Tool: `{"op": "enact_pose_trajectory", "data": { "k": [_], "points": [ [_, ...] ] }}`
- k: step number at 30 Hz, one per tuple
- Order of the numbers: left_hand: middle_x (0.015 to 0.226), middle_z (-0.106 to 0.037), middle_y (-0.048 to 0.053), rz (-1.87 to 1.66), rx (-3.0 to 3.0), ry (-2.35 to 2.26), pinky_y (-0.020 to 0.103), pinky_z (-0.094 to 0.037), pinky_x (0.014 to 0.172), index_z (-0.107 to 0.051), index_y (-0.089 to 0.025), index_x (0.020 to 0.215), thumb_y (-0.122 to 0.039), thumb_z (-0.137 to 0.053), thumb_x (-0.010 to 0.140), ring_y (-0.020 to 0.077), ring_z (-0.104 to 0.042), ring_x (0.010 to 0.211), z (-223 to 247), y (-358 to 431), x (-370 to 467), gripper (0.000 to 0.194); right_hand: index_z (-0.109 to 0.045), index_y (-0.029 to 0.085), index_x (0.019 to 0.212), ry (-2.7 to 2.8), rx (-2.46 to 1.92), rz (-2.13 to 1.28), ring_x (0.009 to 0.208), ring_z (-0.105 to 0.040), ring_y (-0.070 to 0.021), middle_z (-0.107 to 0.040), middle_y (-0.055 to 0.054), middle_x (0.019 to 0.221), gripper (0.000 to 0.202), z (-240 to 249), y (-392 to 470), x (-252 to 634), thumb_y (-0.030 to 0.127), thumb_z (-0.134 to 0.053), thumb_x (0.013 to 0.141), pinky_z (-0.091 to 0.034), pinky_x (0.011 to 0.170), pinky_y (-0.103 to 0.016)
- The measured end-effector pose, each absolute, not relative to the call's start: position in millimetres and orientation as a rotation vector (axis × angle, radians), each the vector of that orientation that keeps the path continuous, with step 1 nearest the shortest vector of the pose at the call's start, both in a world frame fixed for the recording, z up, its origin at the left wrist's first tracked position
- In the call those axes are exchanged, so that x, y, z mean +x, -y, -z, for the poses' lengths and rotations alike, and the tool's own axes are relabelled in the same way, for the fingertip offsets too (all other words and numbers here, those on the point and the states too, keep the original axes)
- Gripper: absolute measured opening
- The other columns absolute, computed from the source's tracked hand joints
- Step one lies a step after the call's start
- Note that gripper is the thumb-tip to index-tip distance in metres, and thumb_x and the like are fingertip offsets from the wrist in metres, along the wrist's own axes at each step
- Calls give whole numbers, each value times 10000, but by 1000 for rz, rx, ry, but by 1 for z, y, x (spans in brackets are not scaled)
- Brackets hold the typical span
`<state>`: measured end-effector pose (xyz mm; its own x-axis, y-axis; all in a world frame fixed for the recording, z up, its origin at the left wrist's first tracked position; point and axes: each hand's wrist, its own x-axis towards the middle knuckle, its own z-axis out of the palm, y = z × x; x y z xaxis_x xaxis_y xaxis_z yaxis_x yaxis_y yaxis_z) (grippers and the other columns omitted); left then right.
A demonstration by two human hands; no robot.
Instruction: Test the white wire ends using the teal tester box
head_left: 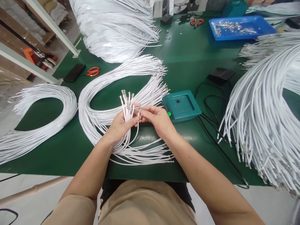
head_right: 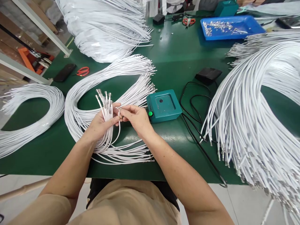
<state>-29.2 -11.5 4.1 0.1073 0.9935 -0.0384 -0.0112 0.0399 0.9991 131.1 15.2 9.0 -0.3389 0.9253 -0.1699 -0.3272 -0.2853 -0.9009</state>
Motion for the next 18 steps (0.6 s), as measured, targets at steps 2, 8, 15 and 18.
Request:
{"op": "enact_pose_trajectory", "data": {
  "k": [2, 8, 15, 18],
  "points": [
    [903, -649, 25, -1093, 1223, -1120, 221, -502, 636, -631, -196, 1157, -284, -746, 773, 116, -612, 728, -4, 12, -30, 411, -673, 155, 714, 1072, -945, -1714, 597, -530, -88, -617, 21, 628, 121, -10, -15, 132, 273, -692, 729, -461, 655, -249],
    [828, -636, 14, -1094, 1160, -1067, 202, -489, 601, -644, -199, 1102, -269, -751, 767, 107, -604, 700, -3, 11, -30, 358, -595, 184, 734, 1347, -968, -1475, 650, -582, -119, -617, 25, 664, 128, -3, -13, 129, 271, -589, 828, -462, 691, -266],
    [718, -615, -5, -1107, 896, -1085, 190, -431, 483, -621, -170, 1013, -265, -824, 639, 103, -583, 590, -10, 9, -27, 437, -551, 193, 783, 1894, -991, -651, 767, -517, -157, -572, -33, 781, 209, 5, -11, 129, 223, -422, 945, -418, 746, -289],
    [733, -611, -3, -1101, 835, -1091, 169, -383, 441, -625, -166, 1020, -241, -812, 632, 102, -587, 610, -8, 7, -28, 438, -574, 180, 782, 2187, -940, -232, 773, -489, -186, -573, -68, 785, 302, 5, -16, 133, 215, -346, 977, -396, 756, -321]
  ]
}}
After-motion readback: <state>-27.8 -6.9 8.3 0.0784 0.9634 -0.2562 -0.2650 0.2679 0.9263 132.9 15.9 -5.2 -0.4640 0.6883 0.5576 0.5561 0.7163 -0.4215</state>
